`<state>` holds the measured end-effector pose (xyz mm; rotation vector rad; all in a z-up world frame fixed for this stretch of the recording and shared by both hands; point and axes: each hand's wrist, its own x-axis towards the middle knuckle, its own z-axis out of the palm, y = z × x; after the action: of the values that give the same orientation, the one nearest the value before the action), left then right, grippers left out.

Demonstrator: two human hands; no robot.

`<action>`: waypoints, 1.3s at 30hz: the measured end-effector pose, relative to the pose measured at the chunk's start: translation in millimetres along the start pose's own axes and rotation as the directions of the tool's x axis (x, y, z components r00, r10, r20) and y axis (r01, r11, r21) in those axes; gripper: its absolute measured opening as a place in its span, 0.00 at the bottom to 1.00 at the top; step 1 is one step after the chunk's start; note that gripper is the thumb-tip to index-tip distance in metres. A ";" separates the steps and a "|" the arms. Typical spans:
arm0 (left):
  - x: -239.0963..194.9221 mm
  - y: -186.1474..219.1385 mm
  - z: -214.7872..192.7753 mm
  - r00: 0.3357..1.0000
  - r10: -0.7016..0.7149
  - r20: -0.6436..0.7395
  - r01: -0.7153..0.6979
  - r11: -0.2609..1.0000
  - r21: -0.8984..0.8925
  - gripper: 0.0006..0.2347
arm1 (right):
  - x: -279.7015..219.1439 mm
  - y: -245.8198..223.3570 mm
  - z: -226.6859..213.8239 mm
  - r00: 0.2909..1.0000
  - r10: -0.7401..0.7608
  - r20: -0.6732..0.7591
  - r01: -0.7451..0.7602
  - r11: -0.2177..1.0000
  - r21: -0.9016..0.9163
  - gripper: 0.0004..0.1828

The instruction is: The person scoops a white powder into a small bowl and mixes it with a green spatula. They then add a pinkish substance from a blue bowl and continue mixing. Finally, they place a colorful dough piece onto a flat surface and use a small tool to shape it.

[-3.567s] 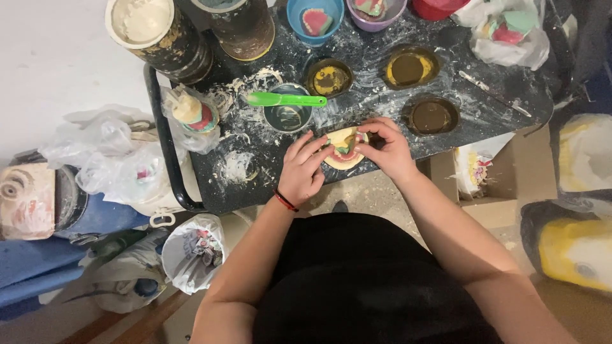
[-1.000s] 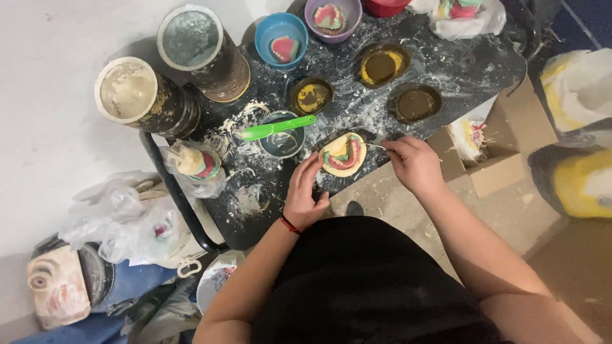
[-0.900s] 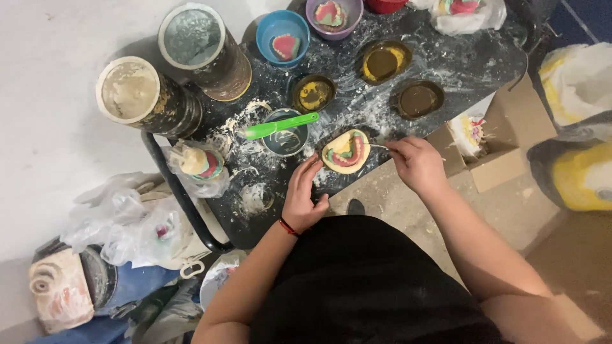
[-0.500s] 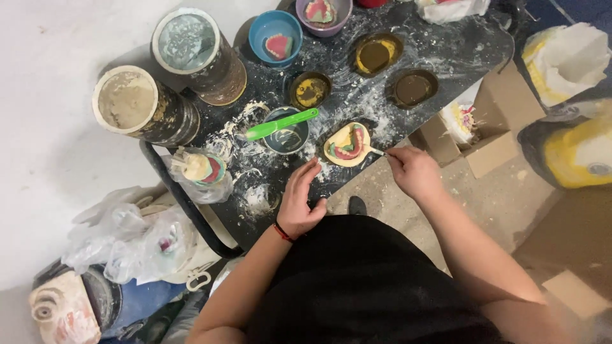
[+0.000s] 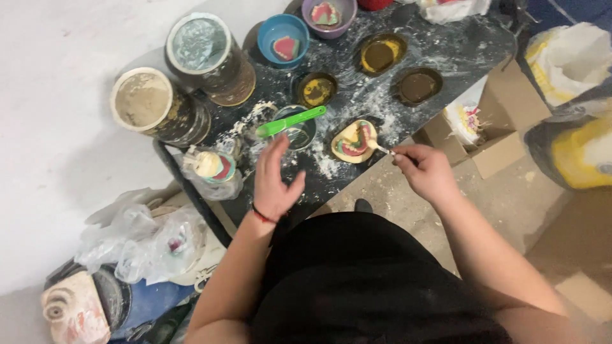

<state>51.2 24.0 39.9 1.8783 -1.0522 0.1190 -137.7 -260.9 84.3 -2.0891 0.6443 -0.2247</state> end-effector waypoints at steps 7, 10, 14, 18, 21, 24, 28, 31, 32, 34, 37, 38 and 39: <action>76.1 -14.5 10.1 0.931 -0.258 0.259 0.127 0.893 0.432 0.57 | 61.4 -57.6 73.5 0.912 -0.382 0.151 0.409 0.871 -0.272 0.15; 85.2 -29.0 27.9 0.889 -0.295 0.349 0.033 0.803 0.595 0.60 | 81.6 -47.8 105.6 0.806 -0.552 0.212 0.572 0.635 -0.520 0.13; 91.1 -26.7 27.3 0.867 -0.336 0.368 0.034 0.777 0.629 0.54 | 91.1 -28.0 111.5 0.729 -0.628 0.273 0.572 0.340 -0.746 0.05; 85.2 -24.6 32.3 0.884 -0.334 0.326 0.065 0.780 0.623 0.53 | 93.0 -13.3 93.4 0.787 -0.541 0.296 0.538 0.368 -0.758 0.10; 78.3 -28.2 40.4 0.920 -0.304 0.246 0.055 0.723 0.689 0.55 | 76.5 -64.3 44.8 0.860 -0.454 0.234 0.491 0.614 -0.618 0.09; 81.2 -15.2 34.9 0.894 -0.363 0.263 0.107 0.743 0.661 0.54 | 78.3 -31.7 5.9 0.930 -0.338 0.142 0.366 0.840 -0.400 0.12; 84.4 -3.5 36.9 0.880 -0.402 0.254 0.143 0.733 0.665 0.52 | 73.1 -24.6 24.2 0.957 -0.256 0.136 0.288 0.888 -0.357 0.12; 84.2 0.9 38.2 0.879 -0.419 0.227 0.157 0.705 0.692 0.50 | 80.3 -43.7 57.3 0.922 -0.325 0.210 0.377 0.878 -0.296 0.11; 84.0 -1.3 39.4 0.879 -0.424 0.219 0.165 0.701 0.693 0.50 | 86.7 -51.6 69.4 0.897 -0.352 0.266 0.432 0.823 -0.368 0.11; 85.1 -3.7 39.1 0.879 -0.430 0.208 0.175 0.695 0.698 0.51 | 95.9 -57.7 85.4 0.867 -0.377 0.325 0.490 0.758 -0.430 0.11; 87.8 -3.8 37.9 0.860 -0.452 0.235 0.172 0.693 0.700 0.53 | 103.8 -49.1 90.7 0.840 -0.376 0.391 0.542 0.569 -0.618 0.11; 88.4 -3.2 38.8 0.859 -0.455 0.234 0.174 0.691 0.702 0.53 | 106.1 -45.7 87.1 0.846 -0.331 0.418 0.533 0.532 -0.658 0.09; 89.0 -2.8 40.0 0.858 -0.457 0.233 0.175 0.688 0.704 0.53 | 108.6 -42.0 83.6 0.851 -0.283 0.441 0.524 0.491 -0.696 0.08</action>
<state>95.5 -60.9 58.9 2.8213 -0.9819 -0.1236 2.1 -238.6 61.9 -3.0895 0.0046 0.1406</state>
